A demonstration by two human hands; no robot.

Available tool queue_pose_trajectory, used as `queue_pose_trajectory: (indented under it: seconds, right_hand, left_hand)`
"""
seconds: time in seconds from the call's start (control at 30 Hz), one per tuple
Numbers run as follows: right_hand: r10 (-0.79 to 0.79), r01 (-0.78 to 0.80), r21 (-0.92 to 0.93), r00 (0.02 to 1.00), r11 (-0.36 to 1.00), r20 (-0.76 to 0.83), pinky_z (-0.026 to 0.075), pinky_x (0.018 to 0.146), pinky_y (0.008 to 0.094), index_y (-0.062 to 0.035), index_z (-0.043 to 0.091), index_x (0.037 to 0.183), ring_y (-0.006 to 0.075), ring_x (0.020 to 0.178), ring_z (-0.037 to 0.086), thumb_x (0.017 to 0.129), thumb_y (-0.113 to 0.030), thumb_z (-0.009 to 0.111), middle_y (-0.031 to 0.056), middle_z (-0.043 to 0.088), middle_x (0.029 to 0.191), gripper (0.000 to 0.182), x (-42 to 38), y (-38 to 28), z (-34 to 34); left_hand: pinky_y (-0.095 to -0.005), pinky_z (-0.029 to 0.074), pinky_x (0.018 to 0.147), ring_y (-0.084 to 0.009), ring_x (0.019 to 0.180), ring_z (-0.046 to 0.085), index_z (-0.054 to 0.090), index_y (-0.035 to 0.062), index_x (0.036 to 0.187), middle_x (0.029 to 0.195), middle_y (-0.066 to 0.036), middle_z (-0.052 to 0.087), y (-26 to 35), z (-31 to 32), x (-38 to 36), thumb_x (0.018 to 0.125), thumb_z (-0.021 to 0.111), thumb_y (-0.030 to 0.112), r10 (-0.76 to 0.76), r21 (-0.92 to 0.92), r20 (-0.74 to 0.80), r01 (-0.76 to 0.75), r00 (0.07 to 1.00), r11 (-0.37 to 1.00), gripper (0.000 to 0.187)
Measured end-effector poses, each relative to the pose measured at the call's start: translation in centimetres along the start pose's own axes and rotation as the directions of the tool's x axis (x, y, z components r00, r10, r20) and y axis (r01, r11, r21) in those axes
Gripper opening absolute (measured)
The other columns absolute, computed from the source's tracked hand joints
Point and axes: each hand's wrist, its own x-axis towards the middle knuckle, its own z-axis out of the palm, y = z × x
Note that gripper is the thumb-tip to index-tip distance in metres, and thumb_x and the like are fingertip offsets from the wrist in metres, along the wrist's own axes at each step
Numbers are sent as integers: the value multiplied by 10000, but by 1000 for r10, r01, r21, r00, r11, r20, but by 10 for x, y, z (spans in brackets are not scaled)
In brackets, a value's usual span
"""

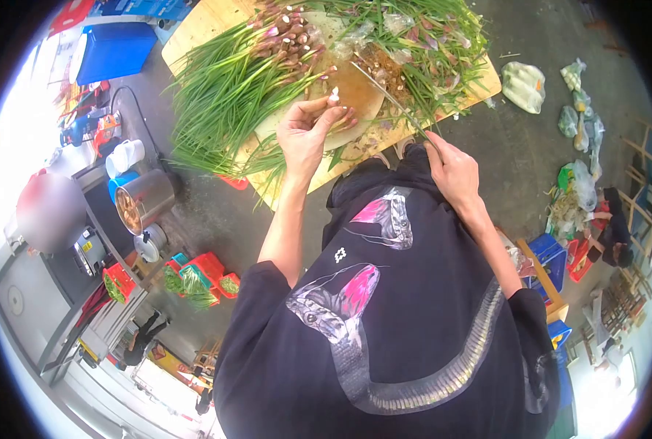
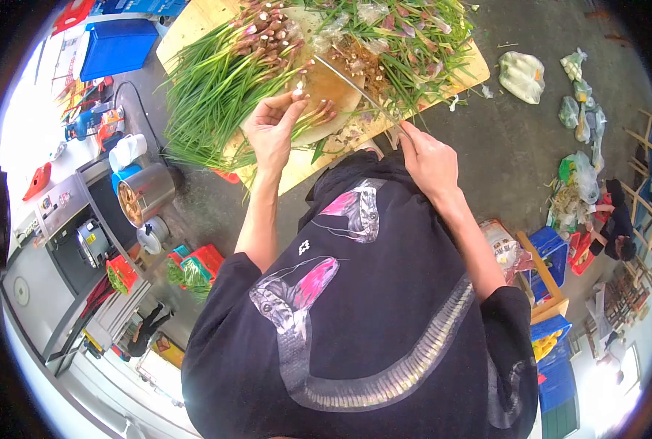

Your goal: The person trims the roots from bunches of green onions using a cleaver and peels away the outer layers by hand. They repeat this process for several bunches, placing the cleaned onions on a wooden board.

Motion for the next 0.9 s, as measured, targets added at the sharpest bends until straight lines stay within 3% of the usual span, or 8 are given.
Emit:
queue_pose_trajectory:
  seconds: [0.13,0.43,0.47,0.57,0.6,0.73,0.8,0.9]
  right_hand:
    - [42,-45,87,999,995,31,608,760,451,-95,772,1228,389,891,765,1020,-250,687,196,785,1034,273,1,-16,1]
    - [168,-184,121,977,975,128,590,763,471,-82,778,1207,422,900,752,1021,-286,692,217,773,992,289,-5,-13,6]
    - [179,-195,118,975,974,131,588,761,474,-82,777,1210,425,900,750,1022,-287,691,219,772,986,291,-6,-11,6]
    - [209,-227,108,965,968,158,581,757,471,-82,774,1220,427,898,748,1021,-279,690,223,766,971,292,-8,-7,6]
    - [200,-216,103,968,971,151,580,754,470,-82,774,1222,429,893,747,1020,-278,690,226,764,963,293,-11,-6,7]
    - [189,-201,90,973,975,130,565,720,458,-57,770,1186,442,854,740,1024,-256,703,247,740,908,265,-14,-5,8]
    - [189,-202,99,974,974,122,558,706,454,-43,767,1166,449,840,736,1027,-241,708,255,730,885,250,-14,-6,9]
    - [185,-197,100,975,975,121,565,720,459,-48,768,1177,449,852,738,1025,-243,703,255,734,888,255,-14,-5,9]
  left_hand:
    - [-264,584,936,-132,1004,746,727,-27,1166,1119,-106,793,-9,-2,0,968,789,-15,-18,16,-1,18,1000,1000,208]
    - [-201,496,740,-28,788,614,759,18,1141,916,28,729,-31,6,15,1023,758,154,-118,211,-132,144,984,967,180]
    - [-326,688,734,-172,835,776,701,-31,1141,928,-63,749,-35,8,18,1023,707,100,-133,340,-155,179,979,923,177]
    - [-326,694,750,-160,821,773,711,-31,1085,909,-66,757,-37,17,23,1002,695,100,-171,441,-216,253,961,861,156]
    - [-330,667,700,-144,767,770,727,4,1030,894,-76,775,-65,9,27,968,681,104,-233,279,-246,299,941,913,127]
    - [-304,631,561,-131,744,780,691,19,1025,792,-63,747,-131,-8,35,1020,665,115,94,621,-206,56,974,782,99]
    - [-317,607,571,-130,697,771,704,41,1046,793,-67,755,-138,-6,36,1025,678,152,147,673,-218,39,965,739,116]
    - [-394,453,800,-202,772,693,737,108,955,777,-37,724,-134,-1,33,986,709,264,133,678,-262,85,956,730,162]
